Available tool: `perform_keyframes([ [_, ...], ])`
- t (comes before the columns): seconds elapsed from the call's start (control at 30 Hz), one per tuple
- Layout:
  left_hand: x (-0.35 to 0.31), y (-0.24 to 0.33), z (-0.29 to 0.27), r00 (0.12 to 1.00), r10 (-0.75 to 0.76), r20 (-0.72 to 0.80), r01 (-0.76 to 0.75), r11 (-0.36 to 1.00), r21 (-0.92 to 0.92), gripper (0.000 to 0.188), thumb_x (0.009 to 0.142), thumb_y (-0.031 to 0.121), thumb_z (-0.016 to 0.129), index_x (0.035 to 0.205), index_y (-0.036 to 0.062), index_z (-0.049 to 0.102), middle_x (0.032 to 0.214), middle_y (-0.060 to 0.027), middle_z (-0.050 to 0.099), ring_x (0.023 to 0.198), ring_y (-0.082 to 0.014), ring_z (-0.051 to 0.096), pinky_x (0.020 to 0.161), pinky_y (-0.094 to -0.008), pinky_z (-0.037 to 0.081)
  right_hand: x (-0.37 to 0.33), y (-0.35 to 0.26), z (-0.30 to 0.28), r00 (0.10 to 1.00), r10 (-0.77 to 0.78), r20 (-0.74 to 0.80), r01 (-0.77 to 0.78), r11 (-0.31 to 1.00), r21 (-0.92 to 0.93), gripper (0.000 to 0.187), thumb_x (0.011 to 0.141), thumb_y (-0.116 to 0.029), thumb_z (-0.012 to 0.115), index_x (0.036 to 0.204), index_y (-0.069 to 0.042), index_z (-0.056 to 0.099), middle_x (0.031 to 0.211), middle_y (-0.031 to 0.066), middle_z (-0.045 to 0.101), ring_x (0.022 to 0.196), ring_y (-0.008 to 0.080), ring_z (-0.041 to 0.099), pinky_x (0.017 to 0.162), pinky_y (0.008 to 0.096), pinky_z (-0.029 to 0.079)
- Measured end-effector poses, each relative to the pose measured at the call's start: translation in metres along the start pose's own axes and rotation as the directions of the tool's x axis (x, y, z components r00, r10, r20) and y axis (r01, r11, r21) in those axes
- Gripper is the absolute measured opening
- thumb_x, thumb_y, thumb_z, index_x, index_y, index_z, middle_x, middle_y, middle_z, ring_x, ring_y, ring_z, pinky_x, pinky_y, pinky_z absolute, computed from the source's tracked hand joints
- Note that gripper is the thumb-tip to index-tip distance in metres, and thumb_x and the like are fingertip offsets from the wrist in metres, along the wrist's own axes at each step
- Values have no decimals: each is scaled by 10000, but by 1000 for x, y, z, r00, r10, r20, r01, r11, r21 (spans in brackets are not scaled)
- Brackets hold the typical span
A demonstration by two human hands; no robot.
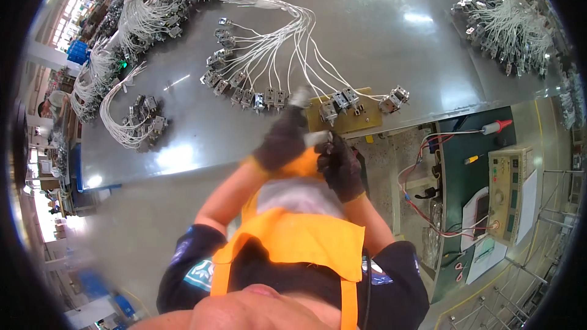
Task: The worker is assembling cable harnesses by plugging wire connectors into small electronic units on a manual assembly station.
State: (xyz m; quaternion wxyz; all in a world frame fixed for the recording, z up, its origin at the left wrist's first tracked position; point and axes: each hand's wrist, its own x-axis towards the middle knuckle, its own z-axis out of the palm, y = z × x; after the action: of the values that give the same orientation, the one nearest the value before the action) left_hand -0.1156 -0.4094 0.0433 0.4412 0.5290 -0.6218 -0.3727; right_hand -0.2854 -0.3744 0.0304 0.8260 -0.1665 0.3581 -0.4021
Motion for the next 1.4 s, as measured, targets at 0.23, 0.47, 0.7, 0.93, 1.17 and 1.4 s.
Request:
perform_keyframes([
  [0.23, 5, 17, -70, 977, 138, 161, -210, 519, 829, 791, 782, 488, 694, 1383, 42, 438, 1428, -281, 372, 1324, -472, 366, 1102, -551, 292, 14, 7, 34, 869, -463, 177, 484, 718, -500, 245, 995, -77, 519, 1231, -38, 573, 1144, 86, 641, 1012, 162, 624, 903, 311, 507],
  [0.47, 4, -8, -38, 976, 217, 18, -124, 485, 866, 586, 837, 317, 549, 1353, 49, 473, 1365, -286, 405, 1194, -464, 434, 1013, -585, 337, 46, 5, 39, 767, -599, 230, 590, 517, -620, 250, 988, -72, 527, 1228, -37, 590, 1109, 28, 634, 997, 95, 570, 893, 252, 472],
  [0.7, 31, -4, -109, 966, -73, 246, -144, 639, 755, 557, 804, 124, 547, 1347, 33, 466, 1278, -249, 508, 1215, -401, 482, 1041, -451, 396, 51, 1, 39, 757, -596, 269, 600, 468, -649, 240, 988, -86, 537, 1213, -26, 598, 1083, 43, 635, 978, 109, 575, 878, 258, 479],
  [0.93, 45, -5, -114, 946, -197, 258, -70, 652, 755, 552, 785, 42, 494, 1336, 19, 473, 1210, -250, 557, 1156, -425, 506, 1020, -462, 408, 65, 3, 37, 734, -597, 324, 622, 398, -674, 251, 990, -118, 547, 1217, -18, 585, 1138, 86, 624, 1021, 155, 588, 903, 299, 487],
  [1.17, 41, -20, -117, 850, -54, 524, -330, 721, 610, 361, 795, 112, 573, 1135, 119, 692, 1176, -117, 599, 1122, -330, 532, 964, -418, 439, 137, 77, -25, 645, -680, 350, 617, 193, -763, 338, 993, -122, 468, 1314, -56, 552, 1085, 132, 646, 862, 229, 609, 706, 338, 528],
  [1.4, 44, -34, -88, 865, -92, 493, -390, 496, 776, 719, 741, 319, 795, 1368, 111, 511, 1225, -143, 580, 1145, -351, 533, 957, -445, 439, 123, 51, -6, 613, -663, 429, 681, 168, -713, 216, 966, -109, 554, 1171, -53, 595, 1099, 136, 651, 1000, 250, 623, 858, 356, 493],
])
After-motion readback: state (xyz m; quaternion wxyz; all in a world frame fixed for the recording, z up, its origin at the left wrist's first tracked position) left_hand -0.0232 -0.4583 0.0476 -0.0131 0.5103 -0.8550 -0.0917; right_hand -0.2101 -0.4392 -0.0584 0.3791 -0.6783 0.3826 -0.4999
